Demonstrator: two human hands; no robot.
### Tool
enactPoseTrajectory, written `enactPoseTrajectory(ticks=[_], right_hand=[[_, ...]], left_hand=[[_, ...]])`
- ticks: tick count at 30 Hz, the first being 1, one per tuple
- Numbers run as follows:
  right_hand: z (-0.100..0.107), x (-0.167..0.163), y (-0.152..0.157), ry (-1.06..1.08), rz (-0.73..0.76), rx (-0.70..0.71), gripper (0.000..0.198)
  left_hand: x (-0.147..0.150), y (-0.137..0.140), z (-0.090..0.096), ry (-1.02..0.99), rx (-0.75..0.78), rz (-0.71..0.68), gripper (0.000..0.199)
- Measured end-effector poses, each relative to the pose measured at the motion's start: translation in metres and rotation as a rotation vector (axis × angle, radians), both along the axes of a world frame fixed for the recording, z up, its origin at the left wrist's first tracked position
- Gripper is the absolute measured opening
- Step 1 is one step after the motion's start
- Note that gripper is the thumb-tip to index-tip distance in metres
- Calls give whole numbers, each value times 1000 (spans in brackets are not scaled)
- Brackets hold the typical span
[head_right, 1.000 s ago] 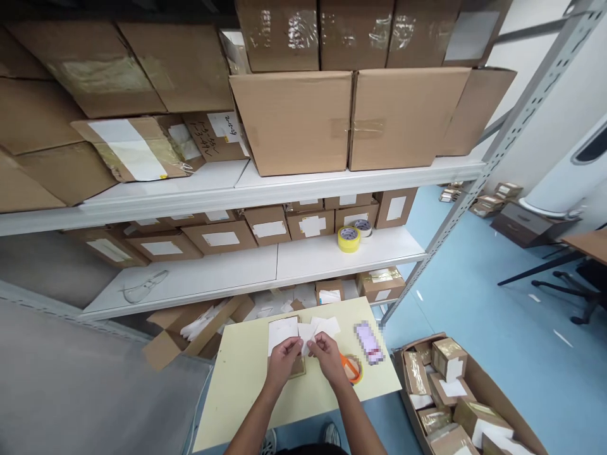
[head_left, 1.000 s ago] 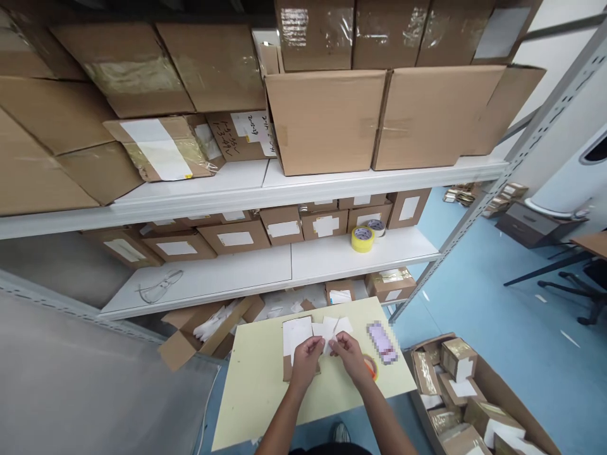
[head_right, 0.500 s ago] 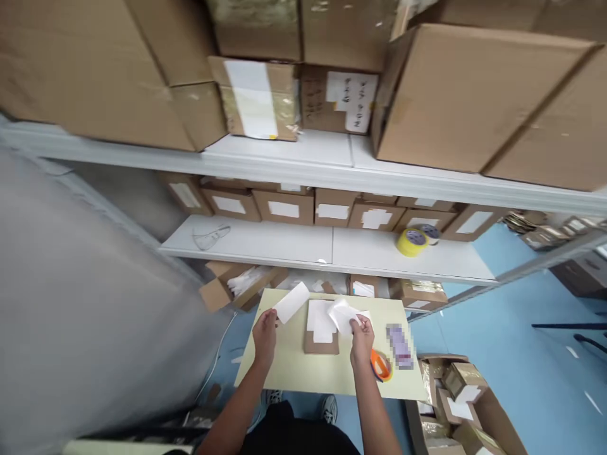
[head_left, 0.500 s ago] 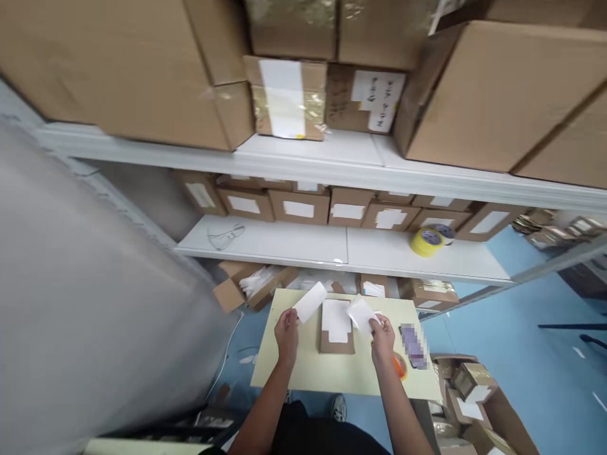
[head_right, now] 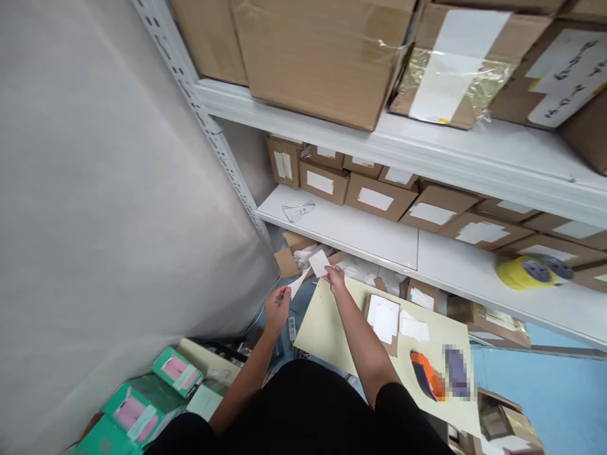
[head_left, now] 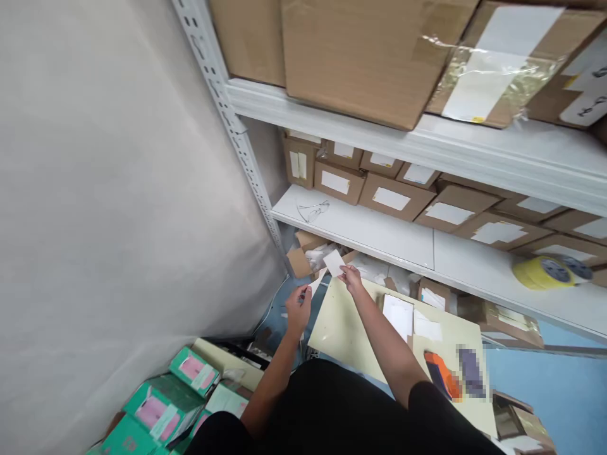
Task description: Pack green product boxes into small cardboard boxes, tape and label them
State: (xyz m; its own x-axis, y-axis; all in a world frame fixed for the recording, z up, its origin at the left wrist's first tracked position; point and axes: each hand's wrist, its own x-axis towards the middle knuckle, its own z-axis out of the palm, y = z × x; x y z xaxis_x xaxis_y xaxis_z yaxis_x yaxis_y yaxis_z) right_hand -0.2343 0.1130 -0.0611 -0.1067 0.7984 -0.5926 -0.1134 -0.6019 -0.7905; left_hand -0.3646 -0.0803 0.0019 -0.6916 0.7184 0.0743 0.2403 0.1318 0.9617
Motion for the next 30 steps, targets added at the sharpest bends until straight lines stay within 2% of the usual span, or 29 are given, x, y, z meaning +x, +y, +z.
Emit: enactPoseTrajectory(ticks=[3,5,7,9,12,16,20,22,24,26,28,30], right_hand=[[-2,-41,7,-21,32,-42,28],[-3,-49,-1,-34,32,-45,28],[-3,-42,-21,-5,56,-43,26],[1,-26,-48,91,148,-58,24],[15,6,-95,237,270,-60,33],[35,45,-142,256,143,14,38],[35,89,-155,150,-154,77,34],[28,114,-157,80,-353,84,34],[21,139,-161,35,-505,73,34],[15,161,-166,34,-576,49,35],[10,178,-172,63,-584,15,35],[5,191,-177,94,-580,-20,35]], left_hand=[[-24,-15,2,56,-2,31,35],[-34,-23,1,113,0,23,33],[-40,-27,-1,177,12,-4,30],[-40,-27,-4,243,32,-71,27],[-29,-19,-13,336,58,-273,21],[11,2,-25,491,84,-616,16],[64,19,-29,570,125,-808,15],[86,23,-30,523,154,-929,13],[106,26,-34,403,132,-984,21],[122,29,-42,212,19,-898,24],[137,32,-53,-37,-147,-771,27],[150,36,-66,-300,-279,-748,33]])
